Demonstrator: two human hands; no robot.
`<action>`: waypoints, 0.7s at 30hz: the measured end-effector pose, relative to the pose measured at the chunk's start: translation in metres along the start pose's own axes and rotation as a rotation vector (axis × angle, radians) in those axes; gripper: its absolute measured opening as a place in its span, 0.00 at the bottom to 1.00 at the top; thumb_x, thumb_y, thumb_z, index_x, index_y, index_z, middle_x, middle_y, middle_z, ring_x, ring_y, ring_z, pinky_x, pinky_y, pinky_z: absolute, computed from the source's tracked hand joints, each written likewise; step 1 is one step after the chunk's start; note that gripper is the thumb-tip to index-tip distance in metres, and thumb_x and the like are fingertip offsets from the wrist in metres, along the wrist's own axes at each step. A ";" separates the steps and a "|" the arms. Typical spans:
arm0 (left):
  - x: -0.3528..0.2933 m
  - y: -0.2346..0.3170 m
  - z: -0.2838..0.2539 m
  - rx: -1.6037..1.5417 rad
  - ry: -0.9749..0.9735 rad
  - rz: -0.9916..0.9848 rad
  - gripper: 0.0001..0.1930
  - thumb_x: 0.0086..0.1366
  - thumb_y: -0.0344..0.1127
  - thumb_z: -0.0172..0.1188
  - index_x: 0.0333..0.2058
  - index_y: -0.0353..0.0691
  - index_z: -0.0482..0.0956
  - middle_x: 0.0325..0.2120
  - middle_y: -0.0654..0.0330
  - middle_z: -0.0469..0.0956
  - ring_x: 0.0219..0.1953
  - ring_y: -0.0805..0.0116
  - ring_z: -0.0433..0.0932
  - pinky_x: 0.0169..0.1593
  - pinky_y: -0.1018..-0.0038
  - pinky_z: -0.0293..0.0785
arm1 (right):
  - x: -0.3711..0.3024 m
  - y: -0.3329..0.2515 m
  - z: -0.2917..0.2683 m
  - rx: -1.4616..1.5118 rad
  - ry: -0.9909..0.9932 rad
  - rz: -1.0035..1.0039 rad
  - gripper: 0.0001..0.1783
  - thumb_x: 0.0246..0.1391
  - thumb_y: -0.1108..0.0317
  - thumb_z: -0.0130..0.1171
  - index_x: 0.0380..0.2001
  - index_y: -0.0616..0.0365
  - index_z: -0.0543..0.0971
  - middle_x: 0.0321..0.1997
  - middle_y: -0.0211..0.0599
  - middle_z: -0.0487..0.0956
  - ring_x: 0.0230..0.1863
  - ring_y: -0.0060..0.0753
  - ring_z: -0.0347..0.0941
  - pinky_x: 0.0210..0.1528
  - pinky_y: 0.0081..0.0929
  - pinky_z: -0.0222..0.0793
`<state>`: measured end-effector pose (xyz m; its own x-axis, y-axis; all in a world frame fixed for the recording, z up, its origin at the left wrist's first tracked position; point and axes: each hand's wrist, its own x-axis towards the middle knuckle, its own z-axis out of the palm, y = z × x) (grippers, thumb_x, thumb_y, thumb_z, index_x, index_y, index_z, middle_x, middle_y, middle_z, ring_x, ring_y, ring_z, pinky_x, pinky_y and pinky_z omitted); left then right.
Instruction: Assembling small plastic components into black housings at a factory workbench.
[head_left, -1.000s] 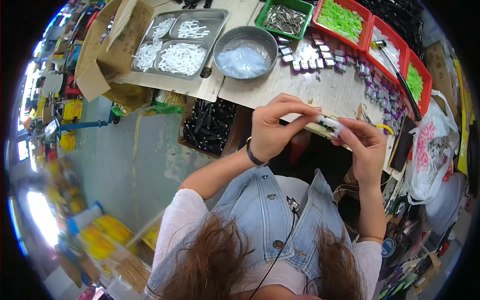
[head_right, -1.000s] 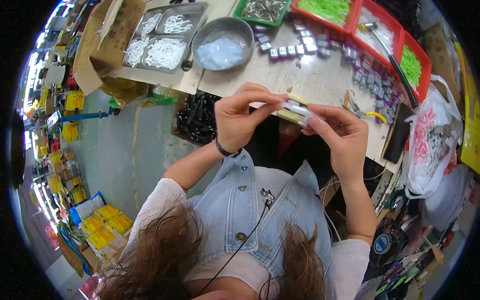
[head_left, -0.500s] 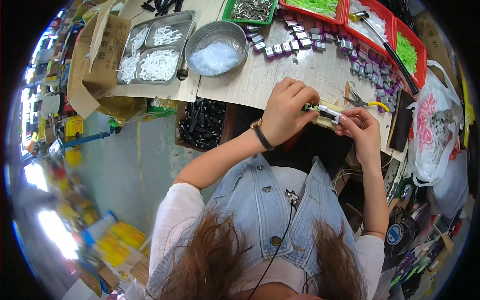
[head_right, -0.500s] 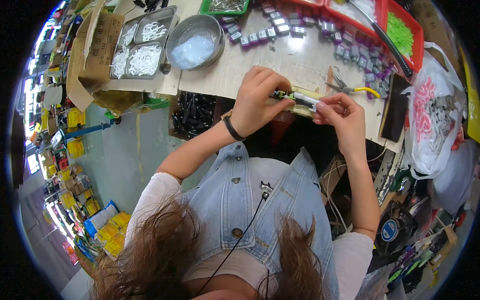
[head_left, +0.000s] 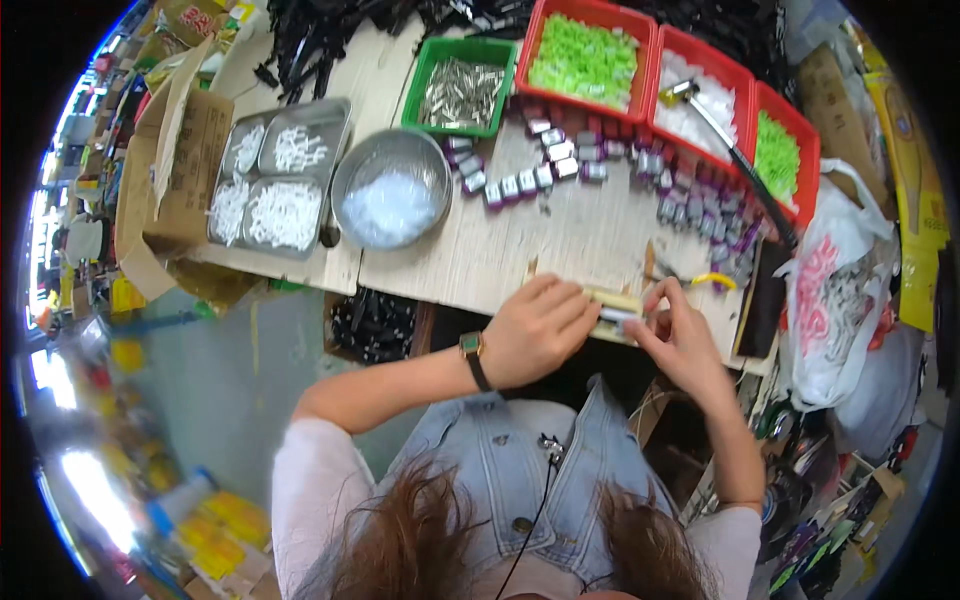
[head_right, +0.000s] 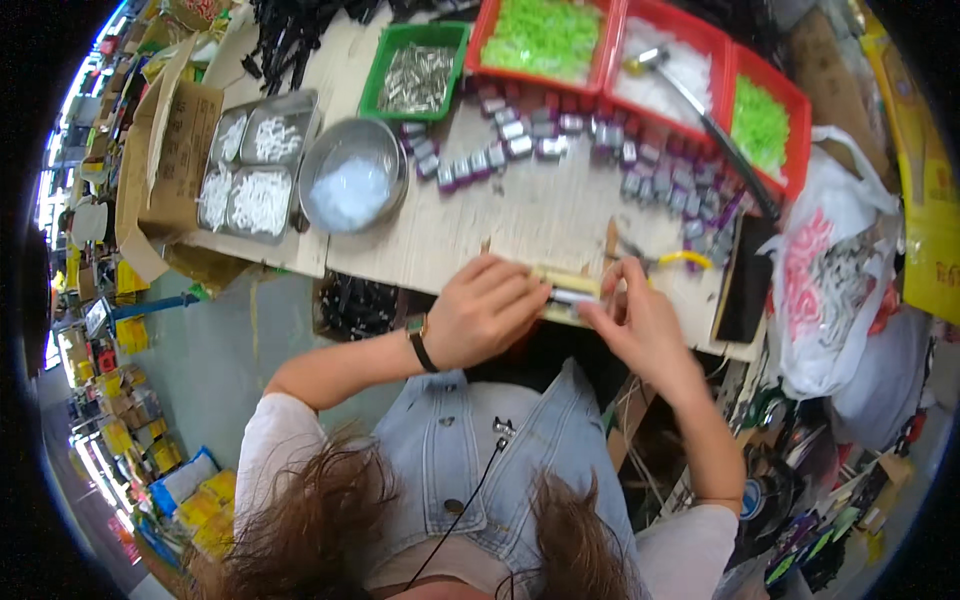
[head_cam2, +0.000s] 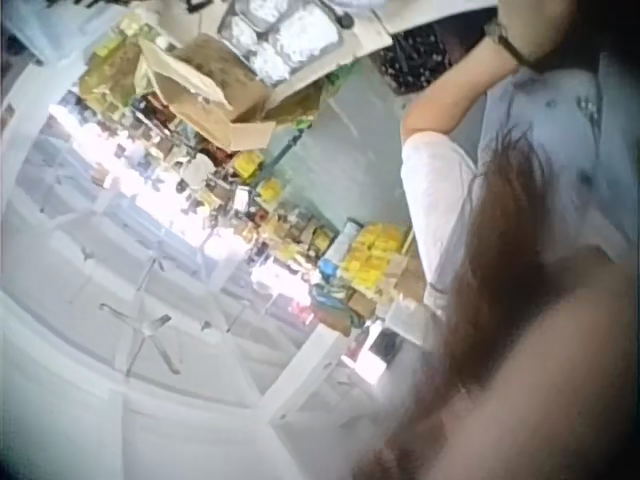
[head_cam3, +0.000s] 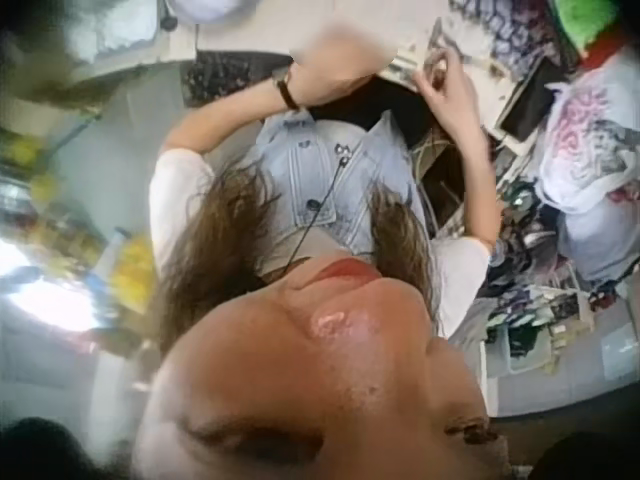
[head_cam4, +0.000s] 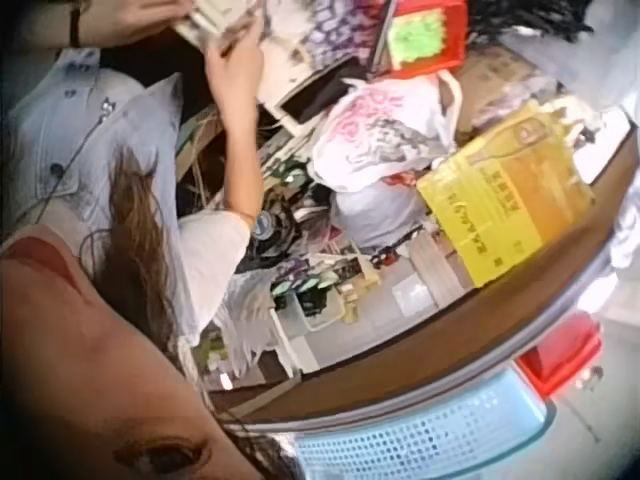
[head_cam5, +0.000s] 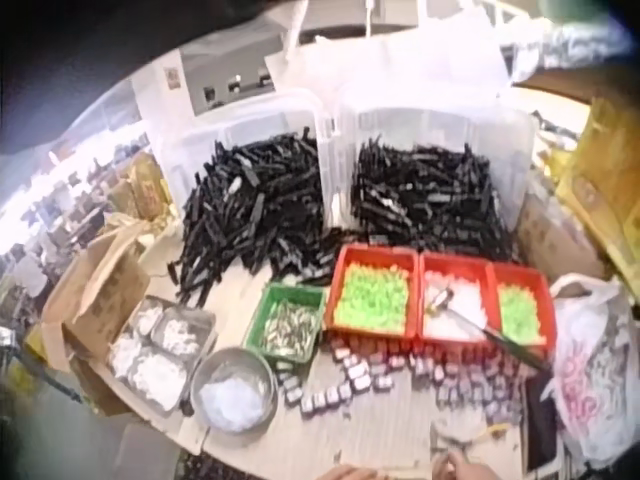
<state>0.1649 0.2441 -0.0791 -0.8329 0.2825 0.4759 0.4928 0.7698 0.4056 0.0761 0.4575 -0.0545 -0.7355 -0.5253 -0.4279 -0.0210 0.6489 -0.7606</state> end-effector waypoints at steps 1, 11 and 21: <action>-0.001 0.002 -0.001 -0.010 -0.011 -0.027 0.13 0.53 0.30 0.65 0.37 0.33 0.79 0.33 0.58 0.78 0.39 0.62 0.77 0.44 0.68 0.71 | 0.015 -0.023 -0.032 -0.314 -0.144 -0.056 0.17 0.52 0.58 0.64 0.29 0.58 0.71 0.15 0.38 0.71 0.15 0.33 0.66 0.22 0.29 0.60; -0.001 -0.001 0.004 -0.142 -0.012 0.000 0.12 0.55 0.32 0.61 0.38 0.35 0.76 0.29 0.60 0.74 0.35 0.64 0.75 0.44 0.69 0.71 | 0.396 0.013 -0.319 -1.033 0.526 -0.333 0.20 0.45 0.63 0.62 0.41 0.63 0.79 0.43 0.60 0.78 0.45 0.61 0.74 0.46 0.47 0.70; 0.023 -0.028 -0.034 -0.155 0.398 -0.223 0.28 0.55 0.32 0.63 0.56 0.40 0.70 0.50 0.51 0.73 0.56 0.50 0.69 0.59 0.61 0.65 | 0.150 -0.116 -0.105 0.301 0.355 -0.719 0.10 0.49 0.81 0.58 0.37 0.62 0.77 0.38 0.28 0.79 0.37 0.13 0.73 0.38 0.14 0.69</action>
<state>0.1406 0.2095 -0.0528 -0.7764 -0.1437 0.6136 0.3705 0.6835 0.6289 -0.1027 0.3609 0.0205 -0.7818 -0.5169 0.3486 -0.4200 0.0234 -0.9072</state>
